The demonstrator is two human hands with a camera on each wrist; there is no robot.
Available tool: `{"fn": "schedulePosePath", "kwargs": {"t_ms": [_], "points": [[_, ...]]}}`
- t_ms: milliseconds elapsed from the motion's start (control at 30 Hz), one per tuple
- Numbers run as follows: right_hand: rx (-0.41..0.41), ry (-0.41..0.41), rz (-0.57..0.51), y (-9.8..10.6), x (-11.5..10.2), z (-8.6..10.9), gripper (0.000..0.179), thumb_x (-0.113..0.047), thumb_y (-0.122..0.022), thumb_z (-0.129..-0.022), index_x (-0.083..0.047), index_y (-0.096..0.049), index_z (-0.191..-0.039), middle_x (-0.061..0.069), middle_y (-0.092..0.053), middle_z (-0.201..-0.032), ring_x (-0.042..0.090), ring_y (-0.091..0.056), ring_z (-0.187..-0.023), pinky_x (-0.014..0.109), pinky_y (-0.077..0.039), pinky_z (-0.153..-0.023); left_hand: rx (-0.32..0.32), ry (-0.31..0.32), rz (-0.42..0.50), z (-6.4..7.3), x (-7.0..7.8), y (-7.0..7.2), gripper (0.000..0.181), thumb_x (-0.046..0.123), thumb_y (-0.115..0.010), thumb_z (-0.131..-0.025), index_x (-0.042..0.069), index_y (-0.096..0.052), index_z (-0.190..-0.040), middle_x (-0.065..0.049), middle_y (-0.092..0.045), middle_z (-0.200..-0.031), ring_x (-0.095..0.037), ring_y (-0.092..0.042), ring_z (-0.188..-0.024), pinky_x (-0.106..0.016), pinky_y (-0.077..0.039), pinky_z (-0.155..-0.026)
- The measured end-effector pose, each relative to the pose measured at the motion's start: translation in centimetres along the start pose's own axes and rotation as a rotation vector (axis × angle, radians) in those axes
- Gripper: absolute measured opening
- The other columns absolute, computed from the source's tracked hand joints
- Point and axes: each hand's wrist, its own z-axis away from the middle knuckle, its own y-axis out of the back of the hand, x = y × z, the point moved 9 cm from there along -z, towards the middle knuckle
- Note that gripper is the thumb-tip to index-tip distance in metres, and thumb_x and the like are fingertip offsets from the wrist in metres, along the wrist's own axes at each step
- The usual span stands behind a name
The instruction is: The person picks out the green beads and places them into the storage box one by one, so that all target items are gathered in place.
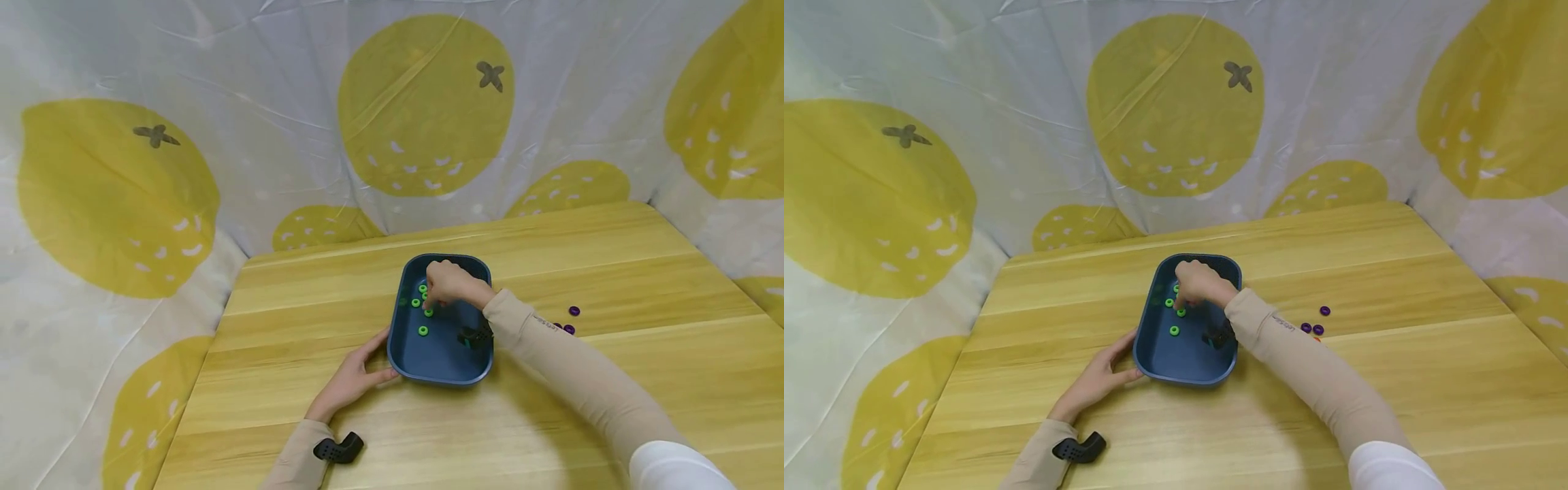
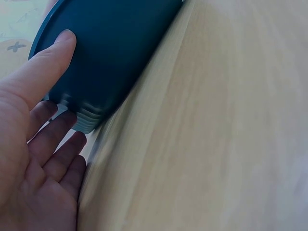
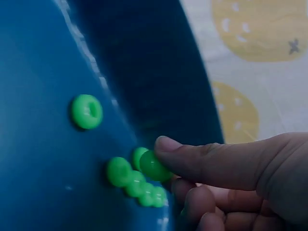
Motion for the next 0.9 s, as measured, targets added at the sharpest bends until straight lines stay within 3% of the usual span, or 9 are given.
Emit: {"fn": "schedulePosePath", "kwargs": {"t_ms": [100,367,667,900], "points": [[-0.03,-0.01,0.032,-0.9,0.1,-0.2,0.022,-0.018,-0.082,-0.082,-0.009,-0.071,-0.065,0.003,-0.062,-0.057,0.016,-0.06,-0.053,0.026,-0.047,-0.05,-0.004,0.004,0.003,-0.1,-0.1,0.1,0.074,0.013,-0.076,-0.087,0.009,-0.041,-0.152,-0.01,-0.042,-0.154,-0.031,-0.033,-0.145,-0.055,-0.026,-0.118],[-0.064,-0.05,0.032,-2.4,0.3,-0.4,0.024,-0.017,-0.084,-0.08,-0.01,-0.068,-0.062,0.002,-0.062,-0.057,0.013,-0.058,-0.051,0.023,-0.045,-0.047,-0.007,0.012,-0.001,-0.7,-3.4,-0.4,0.077,0.013,-0.076,-0.087,0.019,-0.038,-0.154,-0.004,-0.038,-0.157,-0.026,-0.029,-0.147,-0.052,-0.024,-0.12],[-0.042,-0.059,0.039,-2.4,0.3,-0.2,0.023,-0.016,-0.084,-0.08,-0.008,-0.07,-0.063,0.003,-0.064,-0.056,0.014,-0.06,-0.049,0.024,-0.049,-0.048,-0.01,-0.004,0.01,-0.8,-3.6,-0.4,0.076,0.021,-0.077,-0.087,0.025,-0.04,-0.153,0.0,-0.039,-0.156,-0.023,-0.03,-0.147,-0.052,-0.024,-0.12],[-0.042,-0.049,0.023,-2.4,0.4,-0.1,0.023,-0.016,-0.083,-0.081,-0.007,-0.071,-0.063,0.003,-0.063,-0.054,0.014,-0.06,-0.048,0.026,-0.052,-0.049,-0.004,0.029,0.011,-0.8,-3.5,-0.6,0.077,0.012,-0.077,-0.087,0.016,-0.038,-0.153,-0.005,-0.039,-0.157,-0.026,-0.029,-0.147,-0.052,-0.022,-0.12]]}}
